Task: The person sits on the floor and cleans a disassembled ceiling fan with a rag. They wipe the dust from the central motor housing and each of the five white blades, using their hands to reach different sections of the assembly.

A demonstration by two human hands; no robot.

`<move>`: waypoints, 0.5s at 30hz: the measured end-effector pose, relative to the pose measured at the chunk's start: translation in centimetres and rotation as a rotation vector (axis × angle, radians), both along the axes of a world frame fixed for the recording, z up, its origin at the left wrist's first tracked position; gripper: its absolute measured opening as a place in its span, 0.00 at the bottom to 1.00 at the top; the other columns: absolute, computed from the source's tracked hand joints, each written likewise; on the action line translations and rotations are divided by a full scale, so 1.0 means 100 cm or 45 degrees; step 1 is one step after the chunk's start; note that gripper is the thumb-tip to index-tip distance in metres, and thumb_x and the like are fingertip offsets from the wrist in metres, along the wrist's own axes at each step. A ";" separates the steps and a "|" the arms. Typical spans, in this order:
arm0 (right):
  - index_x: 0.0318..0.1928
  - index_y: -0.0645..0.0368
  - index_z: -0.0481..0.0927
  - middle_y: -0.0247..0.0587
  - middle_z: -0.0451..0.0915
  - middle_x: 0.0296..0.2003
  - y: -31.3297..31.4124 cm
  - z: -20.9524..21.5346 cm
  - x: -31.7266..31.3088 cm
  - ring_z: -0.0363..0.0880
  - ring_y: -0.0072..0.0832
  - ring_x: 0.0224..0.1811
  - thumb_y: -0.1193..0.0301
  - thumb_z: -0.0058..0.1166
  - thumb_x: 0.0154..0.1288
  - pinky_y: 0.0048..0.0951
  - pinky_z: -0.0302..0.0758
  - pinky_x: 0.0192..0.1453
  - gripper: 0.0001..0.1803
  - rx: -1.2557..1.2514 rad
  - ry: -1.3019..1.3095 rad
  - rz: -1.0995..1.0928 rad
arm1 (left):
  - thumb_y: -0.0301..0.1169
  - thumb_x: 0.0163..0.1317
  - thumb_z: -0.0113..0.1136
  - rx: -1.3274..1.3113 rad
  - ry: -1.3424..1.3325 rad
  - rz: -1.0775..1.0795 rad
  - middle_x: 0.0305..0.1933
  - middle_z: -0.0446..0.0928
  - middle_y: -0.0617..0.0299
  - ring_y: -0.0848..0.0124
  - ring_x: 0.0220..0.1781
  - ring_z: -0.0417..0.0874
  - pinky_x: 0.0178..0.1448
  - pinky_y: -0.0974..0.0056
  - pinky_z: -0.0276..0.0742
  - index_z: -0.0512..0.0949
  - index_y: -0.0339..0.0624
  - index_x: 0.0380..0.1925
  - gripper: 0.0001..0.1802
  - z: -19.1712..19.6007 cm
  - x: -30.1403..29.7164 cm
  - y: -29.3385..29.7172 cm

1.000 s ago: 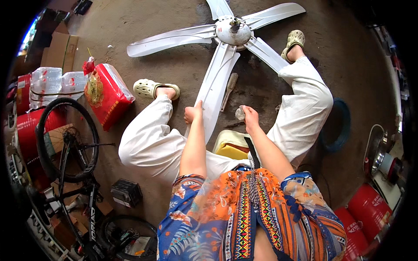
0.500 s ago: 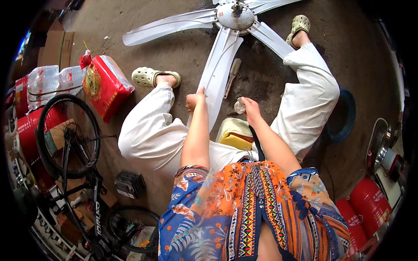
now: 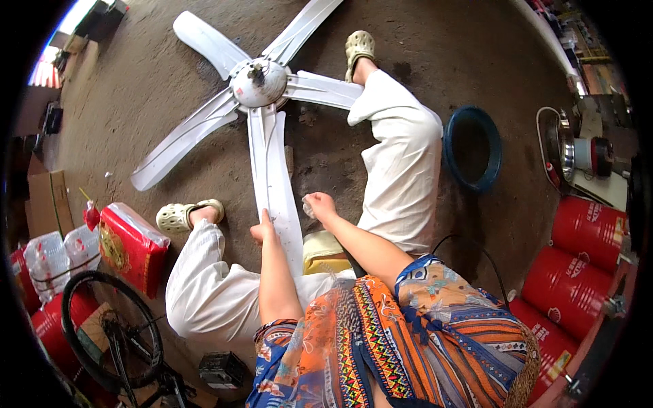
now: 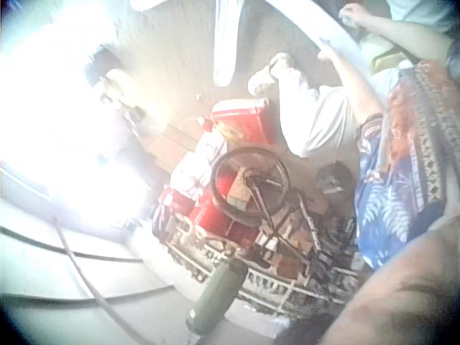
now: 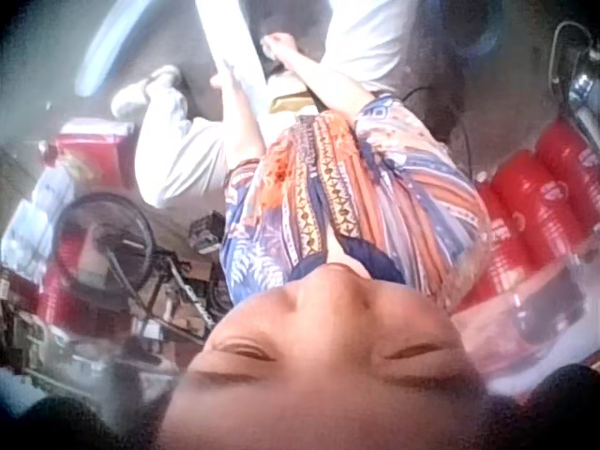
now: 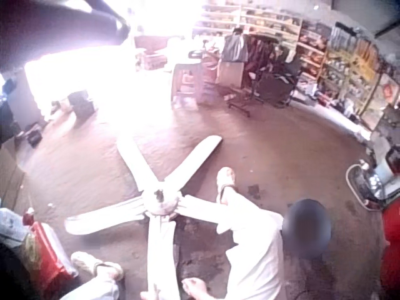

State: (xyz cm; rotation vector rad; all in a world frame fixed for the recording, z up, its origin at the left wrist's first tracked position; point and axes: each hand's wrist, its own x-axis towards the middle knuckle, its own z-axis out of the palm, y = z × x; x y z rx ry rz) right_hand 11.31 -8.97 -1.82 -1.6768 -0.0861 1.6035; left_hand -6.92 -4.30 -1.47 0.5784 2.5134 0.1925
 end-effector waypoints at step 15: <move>0.33 0.61 0.85 0.33 0.84 0.28 0.009 -0.002 0.026 0.78 0.21 0.27 0.64 0.58 0.65 0.29 0.74 0.33 0.12 0.155 -0.279 0.141 | 0.41 0.51 0.68 0.178 0.034 -0.394 0.46 0.83 0.42 0.46 0.49 0.83 0.55 0.49 0.77 0.83 0.31 0.41 0.24 -0.047 -0.044 0.002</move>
